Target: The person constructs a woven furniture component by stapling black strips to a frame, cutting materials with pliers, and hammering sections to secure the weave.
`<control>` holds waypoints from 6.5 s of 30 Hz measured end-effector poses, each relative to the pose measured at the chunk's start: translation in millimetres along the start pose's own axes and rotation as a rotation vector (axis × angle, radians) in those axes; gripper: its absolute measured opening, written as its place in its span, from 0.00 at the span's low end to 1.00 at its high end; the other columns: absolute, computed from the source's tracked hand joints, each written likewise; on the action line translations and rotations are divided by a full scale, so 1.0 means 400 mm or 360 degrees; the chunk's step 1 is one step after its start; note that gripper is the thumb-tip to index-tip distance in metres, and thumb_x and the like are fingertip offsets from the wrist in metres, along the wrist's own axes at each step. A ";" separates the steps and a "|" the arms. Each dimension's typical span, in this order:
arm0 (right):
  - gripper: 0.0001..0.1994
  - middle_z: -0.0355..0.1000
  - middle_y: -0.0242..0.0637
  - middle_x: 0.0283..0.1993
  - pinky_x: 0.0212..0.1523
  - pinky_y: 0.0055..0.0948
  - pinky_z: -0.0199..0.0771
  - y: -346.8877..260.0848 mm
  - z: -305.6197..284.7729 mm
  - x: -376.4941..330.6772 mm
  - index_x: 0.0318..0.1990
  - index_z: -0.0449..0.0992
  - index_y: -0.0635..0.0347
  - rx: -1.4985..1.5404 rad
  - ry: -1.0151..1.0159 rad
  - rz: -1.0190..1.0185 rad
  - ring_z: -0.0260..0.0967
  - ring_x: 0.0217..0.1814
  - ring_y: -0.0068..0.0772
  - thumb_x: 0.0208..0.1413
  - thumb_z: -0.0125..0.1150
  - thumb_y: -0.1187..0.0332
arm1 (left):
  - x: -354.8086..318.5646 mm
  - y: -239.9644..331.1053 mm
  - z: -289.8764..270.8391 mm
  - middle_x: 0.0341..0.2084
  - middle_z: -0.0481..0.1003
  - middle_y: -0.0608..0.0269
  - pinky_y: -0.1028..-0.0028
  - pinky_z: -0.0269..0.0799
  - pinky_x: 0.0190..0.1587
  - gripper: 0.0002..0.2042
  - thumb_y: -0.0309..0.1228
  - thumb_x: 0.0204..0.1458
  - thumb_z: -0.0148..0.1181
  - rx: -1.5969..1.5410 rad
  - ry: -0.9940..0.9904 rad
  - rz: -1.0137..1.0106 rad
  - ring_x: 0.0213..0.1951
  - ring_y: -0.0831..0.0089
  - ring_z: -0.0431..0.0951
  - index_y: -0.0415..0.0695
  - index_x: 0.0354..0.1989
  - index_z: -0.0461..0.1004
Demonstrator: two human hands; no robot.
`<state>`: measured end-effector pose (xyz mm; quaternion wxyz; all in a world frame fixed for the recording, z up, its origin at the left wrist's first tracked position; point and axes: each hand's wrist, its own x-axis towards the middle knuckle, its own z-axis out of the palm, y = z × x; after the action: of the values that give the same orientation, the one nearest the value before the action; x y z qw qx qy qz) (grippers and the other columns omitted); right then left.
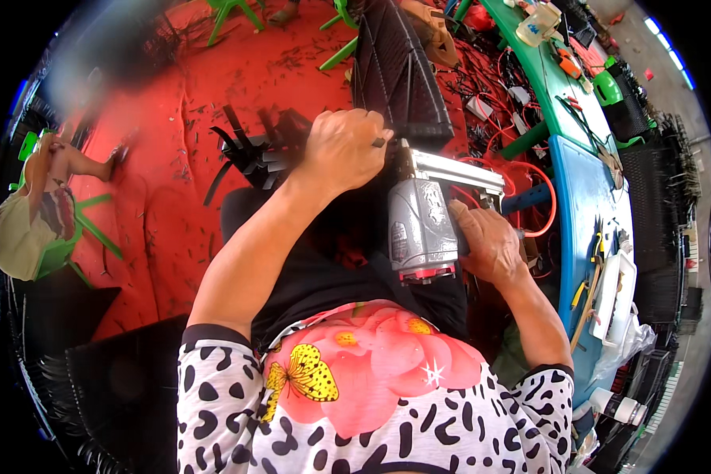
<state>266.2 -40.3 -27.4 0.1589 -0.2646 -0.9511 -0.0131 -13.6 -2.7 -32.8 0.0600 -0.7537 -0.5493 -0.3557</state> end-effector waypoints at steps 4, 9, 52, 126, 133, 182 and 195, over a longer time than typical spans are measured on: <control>0.43 0.67 0.37 0.30 0.33 0.36 0.68 0.008 -0.009 0.008 0.58 0.62 0.63 0.0004 0.0044 -0.0039 0.68 0.31 0.42 0.24 0.70 0.73 | 0.001 0.002 -0.001 0.21 0.73 0.59 0.60 0.68 0.31 0.10 0.36 0.50 0.57 0.0005 -0.0014 -0.0018 0.29 0.55 0.75 0.43 0.24 0.69; 0.42 0.67 0.37 0.28 0.30 0.35 0.67 0.014 -0.024 0.006 0.56 0.64 0.64 -0.0071 0.0016 -0.0057 0.68 0.29 0.39 0.23 0.70 0.72 | 0.006 0.012 -0.011 0.21 0.73 0.58 0.59 0.69 0.32 0.10 0.36 0.50 0.57 0.0023 -0.0150 -0.0076 0.29 0.55 0.75 0.43 0.24 0.70; 0.34 0.69 0.58 0.52 0.54 0.44 0.67 0.561 -0.187 -0.256 0.64 0.51 0.66 -0.0147 -0.0021 0.2625 0.67 0.56 0.55 0.49 0.55 0.66 | -0.013 0.005 -0.064 0.36 0.75 0.40 0.56 0.68 0.38 0.18 0.28 0.56 0.49 0.0135 -0.0379 0.0017 0.36 0.44 0.74 0.37 0.55 0.65; 0.18 0.70 0.36 0.35 0.31 0.27 0.66 0.418 -0.187 -0.770 0.54 0.68 0.66 0.0144 0.1058 0.1844 0.66 0.29 0.26 0.57 0.45 0.70 | 0.047 0.021 -0.068 0.31 0.75 0.50 0.64 0.71 0.34 0.10 0.24 0.50 0.56 -0.0422 -0.0460 -0.0120 0.33 0.53 0.76 0.38 0.41 0.73; 0.22 0.68 0.28 0.33 0.27 0.16 0.60 0.119 -0.132 -0.174 0.55 0.69 0.65 0.1339 0.0323 0.1404 0.57 0.27 0.16 0.49 0.56 0.72 | 0.053 -0.003 -0.063 0.22 0.74 0.52 0.67 0.69 0.30 0.08 0.29 0.52 0.56 -0.0549 -0.0494 -0.0118 0.27 0.56 0.75 0.37 0.35 0.75; 0.28 0.60 0.36 0.25 0.17 0.37 0.66 0.081 -0.052 0.080 0.59 0.69 0.46 0.0515 -0.0039 0.0305 0.63 0.17 0.41 0.46 0.59 0.77 | 0.132 -0.015 -0.047 0.15 0.65 0.70 0.76 0.60 0.21 0.11 0.34 0.50 0.54 -0.0810 -0.1179 -0.0979 0.18 0.80 0.64 0.38 0.29 0.75; 0.31 0.58 0.37 0.24 0.16 0.38 0.66 0.107 -0.052 0.094 0.61 0.66 0.46 0.0321 -0.0147 0.0188 0.62 0.16 0.42 0.45 0.57 0.78 | 0.125 -0.013 -0.052 0.14 0.62 0.72 0.77 0.58 0.22 0.10 0.33 0.50 0.55 -0.0811 -0.1118 -0.0975 0.19 0.83 0.62 0.39 0.26 0.74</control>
<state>263.8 12.9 1.5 0.1411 -0.3033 -0.9366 0.1042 -20.7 28.4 11.4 -0.4192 -0.6231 -0.6276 -0.2053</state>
